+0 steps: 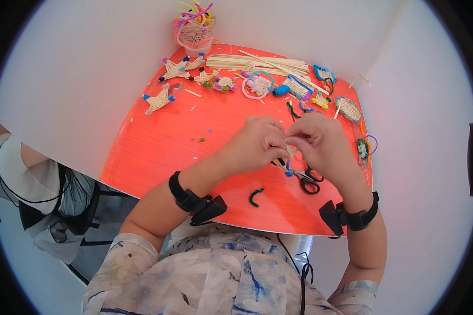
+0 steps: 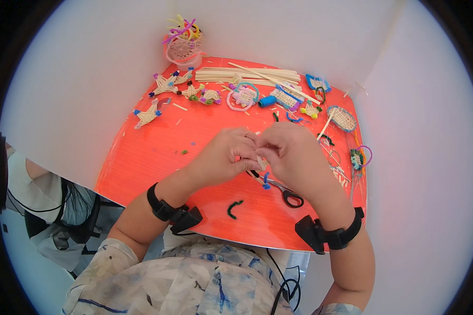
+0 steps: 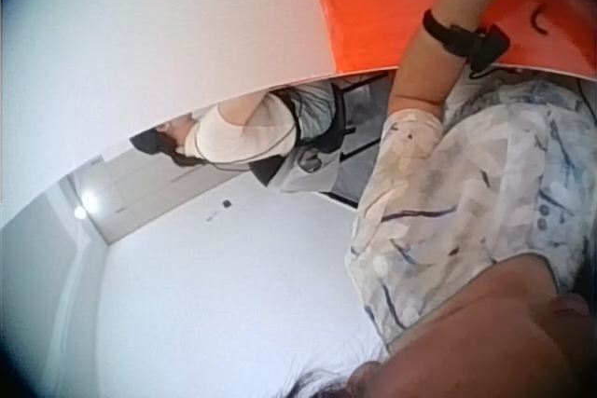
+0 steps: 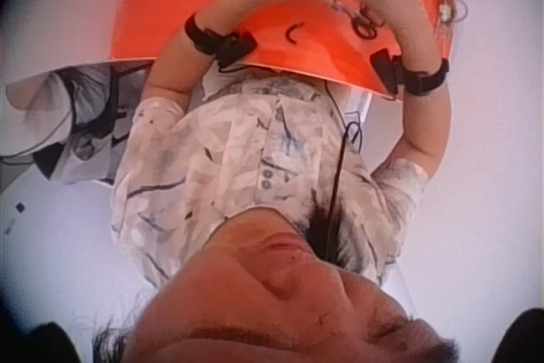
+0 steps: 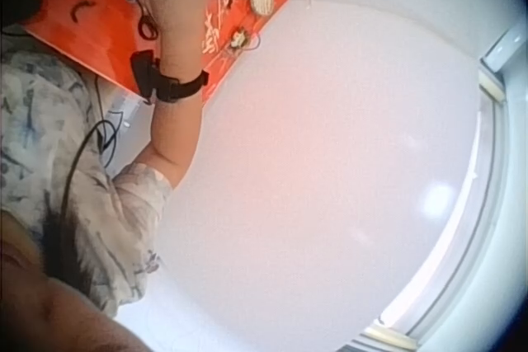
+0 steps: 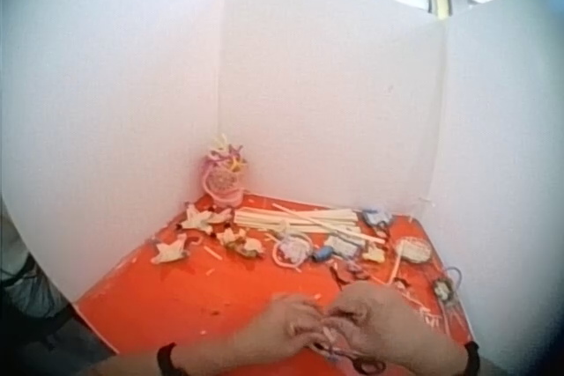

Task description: The recorder is weaving and decorating a small bamboo or straw craft item using colorful pipe cleaners and scissors.

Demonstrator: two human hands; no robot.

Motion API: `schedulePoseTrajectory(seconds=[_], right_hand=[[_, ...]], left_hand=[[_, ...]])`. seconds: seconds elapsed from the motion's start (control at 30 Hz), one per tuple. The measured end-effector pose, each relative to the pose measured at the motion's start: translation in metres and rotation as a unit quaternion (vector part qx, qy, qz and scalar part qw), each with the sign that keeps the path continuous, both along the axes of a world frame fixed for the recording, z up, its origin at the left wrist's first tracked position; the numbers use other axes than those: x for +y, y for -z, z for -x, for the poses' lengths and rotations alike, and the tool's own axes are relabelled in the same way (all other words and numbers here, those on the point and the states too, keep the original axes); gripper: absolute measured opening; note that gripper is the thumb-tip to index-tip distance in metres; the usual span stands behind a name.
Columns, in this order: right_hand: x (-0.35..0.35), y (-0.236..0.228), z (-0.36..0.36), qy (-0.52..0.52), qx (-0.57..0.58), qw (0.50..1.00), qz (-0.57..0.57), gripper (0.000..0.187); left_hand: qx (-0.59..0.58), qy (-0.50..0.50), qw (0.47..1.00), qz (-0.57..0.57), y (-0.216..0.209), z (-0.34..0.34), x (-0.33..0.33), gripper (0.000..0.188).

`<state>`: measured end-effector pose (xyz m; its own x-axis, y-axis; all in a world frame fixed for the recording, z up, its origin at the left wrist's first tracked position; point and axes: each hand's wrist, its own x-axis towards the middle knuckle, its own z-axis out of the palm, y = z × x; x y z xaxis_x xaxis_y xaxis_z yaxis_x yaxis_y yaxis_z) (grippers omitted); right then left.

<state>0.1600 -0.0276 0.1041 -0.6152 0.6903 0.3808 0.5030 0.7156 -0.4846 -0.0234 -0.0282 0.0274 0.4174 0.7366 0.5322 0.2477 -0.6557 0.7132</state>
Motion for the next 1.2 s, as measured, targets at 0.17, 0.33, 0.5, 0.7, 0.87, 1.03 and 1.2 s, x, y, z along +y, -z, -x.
schedulePoseTrajectory(seconds=[0.17,0.33,0.5,0.7,0.87,1.03,1.2], right_hand=[[0.005,0.013,-0.014,0.132,0.029,0.955,0.265,0.004],[-0.024,0.041,-0.007,0.095,0.057,0.992,0.066,0.007],[-0.037,0.027,0.004,0.031,-0.197,0.941,-0.272,0.016],[-0.005,0.01,-0.002,-0.023,-0.117,0.974,-0.19,0.014],[0.008,0.012,-0.021,0.074,0.039,0.971,0.225,0.009],[-0.012,0.039,-0.01,0.127,0.16,0.957,0.204,0.01],[-0.025,0.046,-0.004,0.114,0.028,0.992,-0.041,0.008]], left_hand=[[0.028,-0.025,0.997,-0.069,-0.003,0.002,-0.002,0.008],[-0.033,-0.046,0.995,0.083,0.008,0.0,0.003,0.005],[0.045,-0.112,0.993,0.007,0.009,-0.001,0.001,0.003],[0.107,-0.127,0.978,-0.125,0.003,-0.007,-0.006,0.008],[0.02,-0.044,0.995,-0.093,-0.001,-0.003,-0.007,0.007],[-0.054,-0.059,0.996,0.029,0.005,-0.003,-0.002,0.009],[-0.135,-0.063,0.979,0.141,0.013,-0.002,0.004,0.009]])
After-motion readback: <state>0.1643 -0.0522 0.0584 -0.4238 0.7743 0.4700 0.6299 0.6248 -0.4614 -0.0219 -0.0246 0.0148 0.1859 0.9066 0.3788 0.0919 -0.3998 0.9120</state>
